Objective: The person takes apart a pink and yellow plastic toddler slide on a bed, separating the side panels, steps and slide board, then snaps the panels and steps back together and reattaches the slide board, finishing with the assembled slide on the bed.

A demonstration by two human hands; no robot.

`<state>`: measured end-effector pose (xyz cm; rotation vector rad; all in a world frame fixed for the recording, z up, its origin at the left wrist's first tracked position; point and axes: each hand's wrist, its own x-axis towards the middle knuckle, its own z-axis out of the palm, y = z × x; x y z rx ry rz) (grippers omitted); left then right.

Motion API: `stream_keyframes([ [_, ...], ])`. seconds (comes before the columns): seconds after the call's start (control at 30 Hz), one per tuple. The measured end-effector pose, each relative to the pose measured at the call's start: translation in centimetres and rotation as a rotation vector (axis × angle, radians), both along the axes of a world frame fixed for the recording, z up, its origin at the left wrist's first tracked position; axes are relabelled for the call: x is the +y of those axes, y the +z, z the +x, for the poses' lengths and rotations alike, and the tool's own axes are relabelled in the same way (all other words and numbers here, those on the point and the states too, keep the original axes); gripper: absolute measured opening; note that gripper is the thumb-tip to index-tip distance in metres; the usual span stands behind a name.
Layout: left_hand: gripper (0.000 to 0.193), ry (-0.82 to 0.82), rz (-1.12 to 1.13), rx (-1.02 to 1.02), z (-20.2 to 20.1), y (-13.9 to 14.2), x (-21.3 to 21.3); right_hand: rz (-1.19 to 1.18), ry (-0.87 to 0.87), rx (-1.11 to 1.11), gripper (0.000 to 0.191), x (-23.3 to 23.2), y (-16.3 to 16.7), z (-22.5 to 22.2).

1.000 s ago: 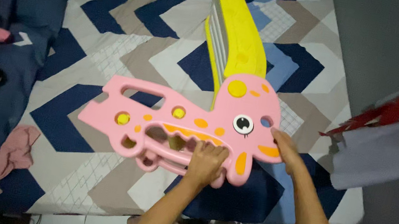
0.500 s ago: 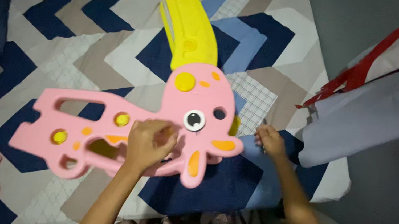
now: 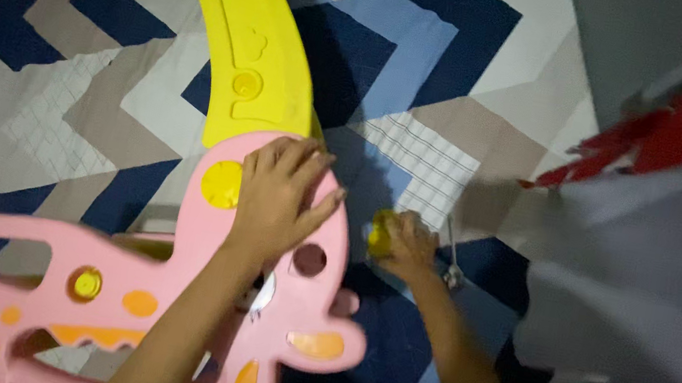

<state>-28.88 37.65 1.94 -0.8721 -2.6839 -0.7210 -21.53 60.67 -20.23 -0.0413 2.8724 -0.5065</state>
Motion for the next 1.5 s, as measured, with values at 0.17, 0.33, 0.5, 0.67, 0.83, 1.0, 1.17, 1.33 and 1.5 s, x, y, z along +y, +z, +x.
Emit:
stream_keyframes([
  [0.17, 0.046, 0.02, -0.042, 0.03, 0.2, -0.9, 0.3, 0.146, -0.063, -0.205, 0.078, -2.5, -5.5, -4.4],
  [0.33, 0.045, 0.005, -0.034, -0.026, 0.2, -0.2, 0.3, -0.03, -0.195, -0.221, 0.084, -2.1, -10.2, -3.9],
  [0.5, 0.044, 0.02, -0.006, -0.044, 0.2, -0.2, 0.4, -0.113, -0.162, -0.114, 0.073, 0.2, -9.8, 0.2],
  [0.67, 0.042, 0.02, 0.036, 0.026, 0.2, -0.3, 0.5, -0.738, -0.594, 0.231, 0.061, 3.1, -5.9, 0.2],
  [0.83, 0.041, -0.032, 0.216, 0.053, 0.4, 0.3, -0.1, -1.467, -0.727, 0.071, 0.055, 4.7, 5.5, -2.0],
  [1.0, 0.043, 0.137, 0.822, -0.325, 4.7, 1.3, 2.0, -1.603, -0.556, 0.093, 0.058, -2.1, 19.2, -4.0],
  [1.17, 0.042, 0.264, 1.567, -0.931, 6.4, 3.1, -0.2, -1.323, -0.467, 0.199, 0.065, -13.6, 26.0, -6.0],
  [1.33, 0.033, 0.502, 1.31, -0.813, 5.9, 5.5, -12.0, -1.291, -0.111, 0.285, 0.065, -23.2, 27.5, -6.8],
  [1.5, 0.029, 0.33, 1.534, -0.786, 8.9, 5.2, -23.0, -1.243, -0.053, 0.137, 0.056, -27.6, 26.2, -8.0],
])
